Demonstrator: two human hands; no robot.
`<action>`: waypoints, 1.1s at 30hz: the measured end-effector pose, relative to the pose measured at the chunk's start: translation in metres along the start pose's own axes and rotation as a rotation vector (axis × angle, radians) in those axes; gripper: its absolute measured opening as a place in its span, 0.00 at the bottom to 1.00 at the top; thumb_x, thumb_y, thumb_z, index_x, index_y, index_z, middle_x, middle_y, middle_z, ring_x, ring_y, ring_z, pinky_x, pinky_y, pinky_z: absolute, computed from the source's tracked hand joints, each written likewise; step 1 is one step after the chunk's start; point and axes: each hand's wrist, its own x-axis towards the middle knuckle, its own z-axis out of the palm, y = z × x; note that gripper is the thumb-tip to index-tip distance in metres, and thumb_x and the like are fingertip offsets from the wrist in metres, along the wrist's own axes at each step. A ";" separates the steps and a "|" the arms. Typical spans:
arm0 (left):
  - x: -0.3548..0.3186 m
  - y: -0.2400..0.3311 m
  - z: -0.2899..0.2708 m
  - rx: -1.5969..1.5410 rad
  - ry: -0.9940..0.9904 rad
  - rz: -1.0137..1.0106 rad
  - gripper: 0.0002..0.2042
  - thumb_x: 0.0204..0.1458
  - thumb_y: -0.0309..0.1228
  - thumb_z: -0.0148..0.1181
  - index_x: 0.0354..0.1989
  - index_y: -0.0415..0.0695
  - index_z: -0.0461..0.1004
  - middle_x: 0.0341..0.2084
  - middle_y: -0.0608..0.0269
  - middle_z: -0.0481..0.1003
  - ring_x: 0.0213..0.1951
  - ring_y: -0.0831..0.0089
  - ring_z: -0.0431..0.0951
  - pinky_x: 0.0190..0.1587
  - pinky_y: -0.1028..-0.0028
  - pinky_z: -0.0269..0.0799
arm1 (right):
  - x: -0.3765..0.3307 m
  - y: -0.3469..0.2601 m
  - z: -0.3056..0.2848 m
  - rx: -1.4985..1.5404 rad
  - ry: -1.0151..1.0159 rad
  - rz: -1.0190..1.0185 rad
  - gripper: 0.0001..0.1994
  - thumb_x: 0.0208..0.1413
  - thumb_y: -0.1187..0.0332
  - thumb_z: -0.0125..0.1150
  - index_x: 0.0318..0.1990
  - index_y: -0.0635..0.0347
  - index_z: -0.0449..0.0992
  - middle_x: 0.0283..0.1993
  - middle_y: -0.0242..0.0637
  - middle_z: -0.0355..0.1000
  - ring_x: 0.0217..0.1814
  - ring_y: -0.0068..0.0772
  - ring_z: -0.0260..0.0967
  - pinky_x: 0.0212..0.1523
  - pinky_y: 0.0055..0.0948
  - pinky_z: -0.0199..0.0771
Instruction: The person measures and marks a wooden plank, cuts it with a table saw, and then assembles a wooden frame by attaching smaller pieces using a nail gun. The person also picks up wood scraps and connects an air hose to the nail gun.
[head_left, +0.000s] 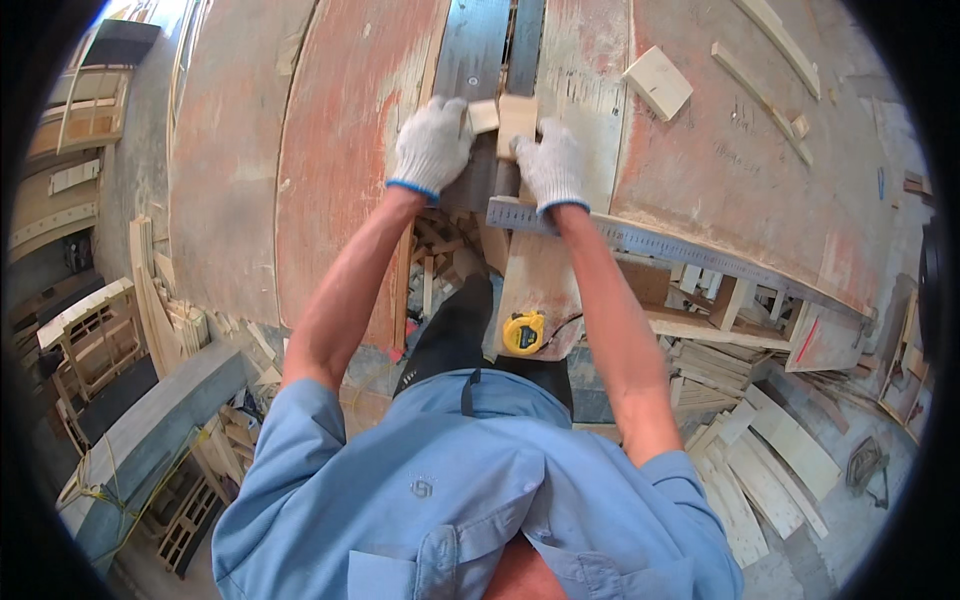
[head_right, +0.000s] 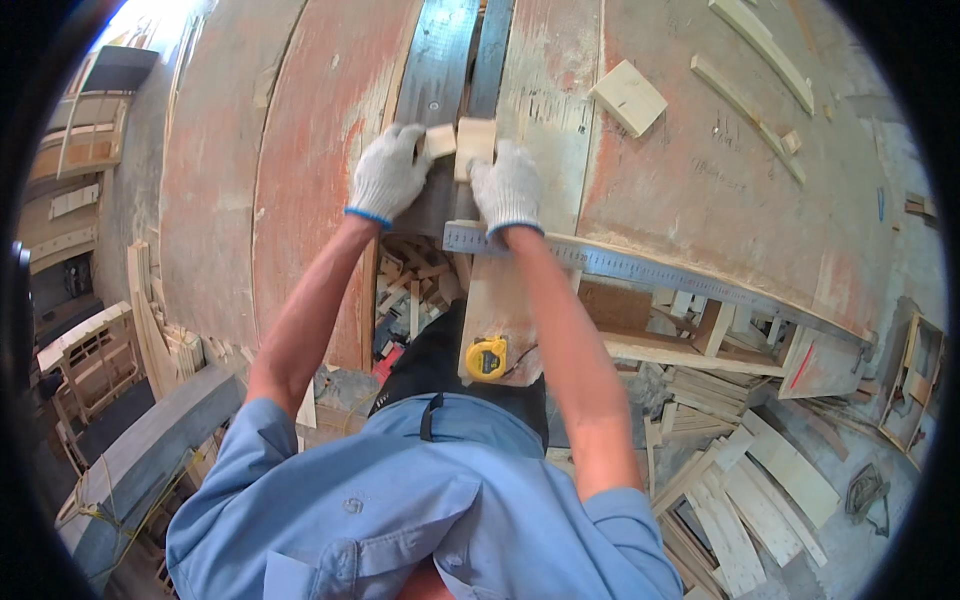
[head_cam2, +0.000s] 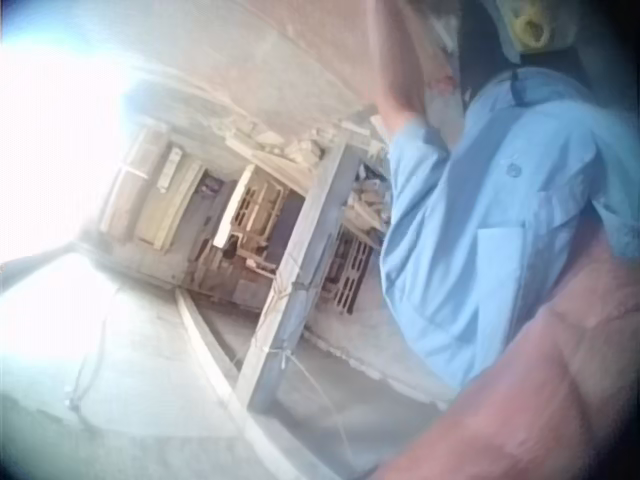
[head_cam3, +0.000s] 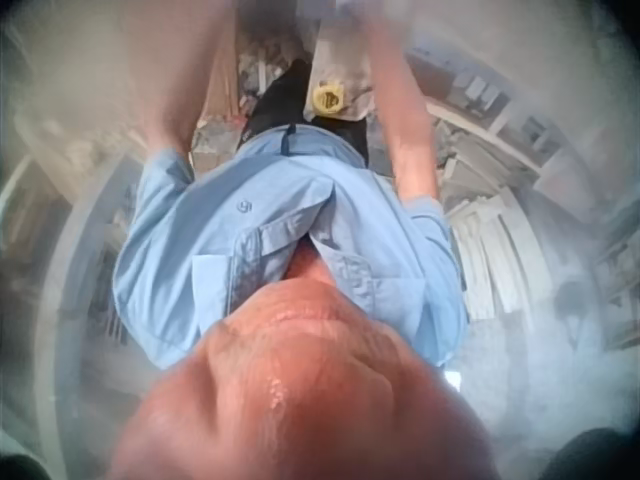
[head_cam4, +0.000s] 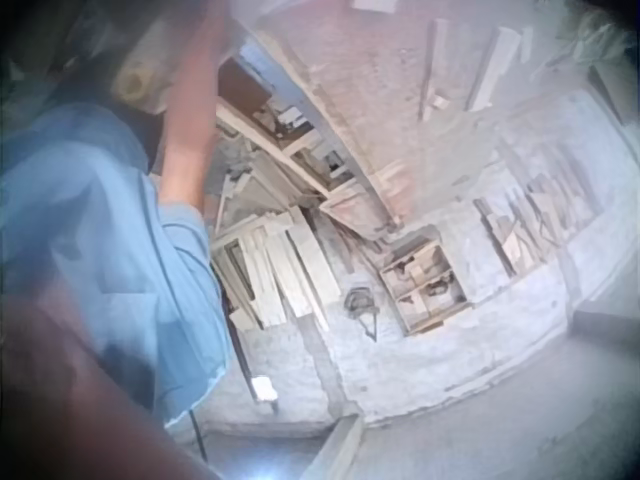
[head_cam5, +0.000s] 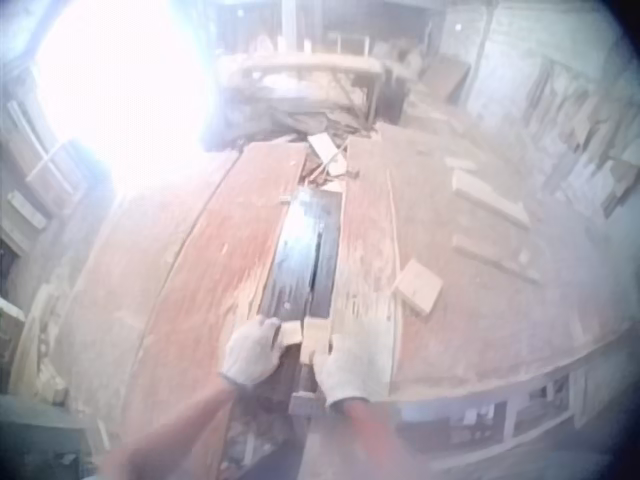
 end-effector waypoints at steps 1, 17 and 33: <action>-0.011 0.003 -0.003 -0.026 0.019 -0.001 0.15 0.55 0.32 0.61 0.50 0.42 0.75 0.44 0.49 0.77 0.44 0.47 0.79 0.47 0.55 0.75 | -0.009 0.002 -0.003 0.002 0.022 -0.019 0.22 0.53 0.54 0.63 0.47 0.65 0.75 0.47 0.61 0.75 0.50 0.62 0.73 0.52 0.53 0.73; 0.164 0.162 -0.210 -0.902 0.458 0.390 0.21 0.62 0.29 0.56 0.64 0.41 0.70 0.51 0.59 0.78 0.51 0.68 0.78 0.61 0.67 0.71 | 0.074 -0.091 -0.289 1.194 0.220 -0.428 0.15 0.65 0.58 0.60 0.42 0.64 0.76 0.43 0.37 0.75 0.41 0.34 0.77 0.44 0.34 0.83; 0.170 0.219 0.165 -0.057 0.202 0.138 0.23 0.55 0.36 0.59 0.57 0.38 0.70 0.55 0.45 0.72 0.58 0.46 0.70 0.60 0.53 0.66 | 0.136 0.267 -0.304 0.096 0.249 0.101 0.23 0.55 0.49 0.64 0.42 0.65 0.80 0.39 0.50 0.79 0.44 0.50 0.77 0.46 0.43 0.76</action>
